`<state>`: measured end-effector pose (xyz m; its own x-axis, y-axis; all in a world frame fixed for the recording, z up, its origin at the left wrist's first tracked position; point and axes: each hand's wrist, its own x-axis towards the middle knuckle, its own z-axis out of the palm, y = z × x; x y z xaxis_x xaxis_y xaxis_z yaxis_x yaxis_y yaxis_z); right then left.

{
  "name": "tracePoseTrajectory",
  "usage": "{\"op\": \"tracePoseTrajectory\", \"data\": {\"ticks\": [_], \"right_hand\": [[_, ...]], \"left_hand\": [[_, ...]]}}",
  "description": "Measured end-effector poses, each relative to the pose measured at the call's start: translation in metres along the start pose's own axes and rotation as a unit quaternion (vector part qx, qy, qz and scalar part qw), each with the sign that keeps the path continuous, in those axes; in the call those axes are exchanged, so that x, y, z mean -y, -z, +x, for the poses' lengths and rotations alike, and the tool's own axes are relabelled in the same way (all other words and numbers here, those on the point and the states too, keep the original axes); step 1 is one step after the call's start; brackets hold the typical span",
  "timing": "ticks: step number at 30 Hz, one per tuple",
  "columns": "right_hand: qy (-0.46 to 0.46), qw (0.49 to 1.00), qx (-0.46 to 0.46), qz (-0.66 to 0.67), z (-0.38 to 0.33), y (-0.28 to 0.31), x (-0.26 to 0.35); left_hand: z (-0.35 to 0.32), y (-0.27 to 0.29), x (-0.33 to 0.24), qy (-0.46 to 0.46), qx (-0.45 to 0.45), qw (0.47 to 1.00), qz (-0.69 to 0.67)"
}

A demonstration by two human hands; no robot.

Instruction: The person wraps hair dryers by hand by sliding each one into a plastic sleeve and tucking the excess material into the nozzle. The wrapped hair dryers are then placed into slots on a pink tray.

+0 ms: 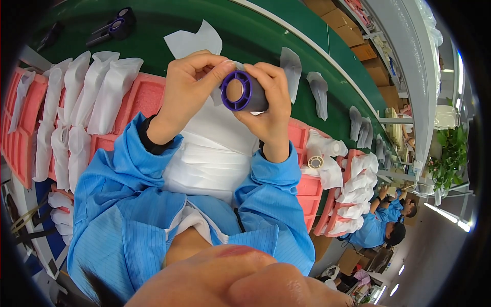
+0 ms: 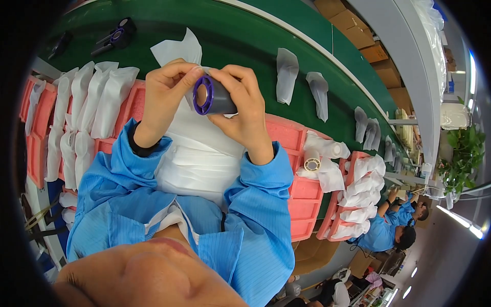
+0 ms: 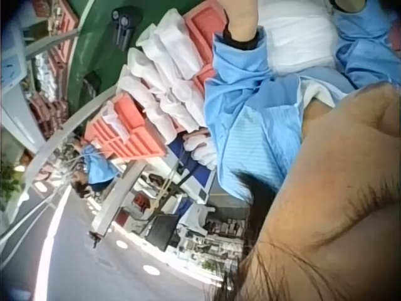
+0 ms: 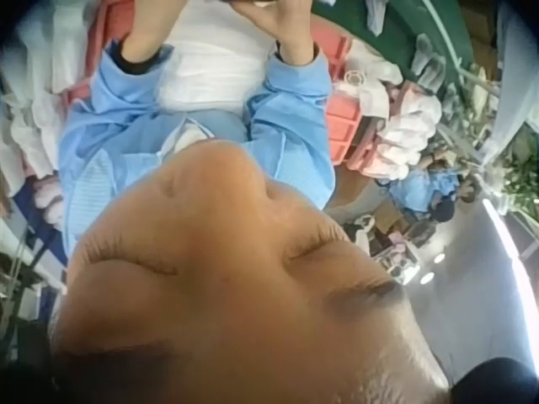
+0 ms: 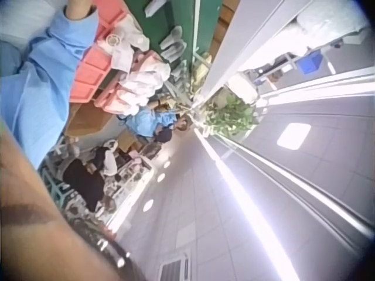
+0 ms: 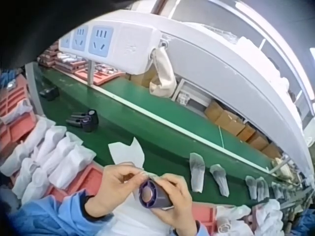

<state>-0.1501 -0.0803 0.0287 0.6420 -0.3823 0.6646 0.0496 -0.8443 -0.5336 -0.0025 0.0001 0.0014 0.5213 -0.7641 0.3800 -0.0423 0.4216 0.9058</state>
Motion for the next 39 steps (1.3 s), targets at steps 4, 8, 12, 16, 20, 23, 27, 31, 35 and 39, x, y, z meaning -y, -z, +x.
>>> {"op": "tracePoseTrajectory", "data": {"ticks": [4, 8, 12, 16, 20, 23, 27, 31, 35, 39], "right_hand": [[0.087, 0.993, -0.07, -0.042, -0.002, 0.001, -0.005], [0.051, 0.985, -0.167, -0.005, -0.003, 0.002, -0.005], [0.104, 0.991, -0.022, -0.083, 0.001, -0.013, -0.01], [0.044, 0.994, -0.031, -0.098, -0.003, -0.022, -0.007], [0.061, 0.989, -0.043, -0.129, -0.005, -0.017, -0.012], [0.068, 0.988, -0.058, -0.129, -0.005, -0.018, -0.015], [0.077, 0.987, -0.074, -0.118, -0.005, -0.019, -0.016], [0.056, 0.988, -0.081, -0.121, -0.004, -0.016, -0.015], [-0.047, 0.989, -0.125, -0.069, -0.01, -0.014, -0.028], [-0.172, 0.974, -0.132, 0.065, -0.013, -0.021, -0.02]], "left_hand": [[-0.002, -0.003, -0.002, 0.048, 0.0, 0.996, -0.075], [-0.009, -0.008, -0.005, 0.001, -0.006, 0.998, -0.066], [-0.004, 0.001, -0.017, -0.043, -0.038, 0.995, -0.076], [-0.014, -0.006, -0.021, -0.191, 0.002, 0.971, 0.141], [-0.024, -0.011, -0.026, -0.301, 0.011, 0.911, 0.281], [-0.025, -0.015, -0.031, -0.34, 0.009, 0.887, 0.311], [-0.032, -0.018, -0.03, -0.343, 0.013, 0.885, 0.314], [-0.03, -0.019, -0.024, -0.292, 0.031, 0.917, 0.269], [-0.023, -0.016, -0.031, -0.217, 0.056, 0.924, 0.309], [-0.012, -0.02, -0.015, -0.176, 0.06, 0.929, 0.321]]}}
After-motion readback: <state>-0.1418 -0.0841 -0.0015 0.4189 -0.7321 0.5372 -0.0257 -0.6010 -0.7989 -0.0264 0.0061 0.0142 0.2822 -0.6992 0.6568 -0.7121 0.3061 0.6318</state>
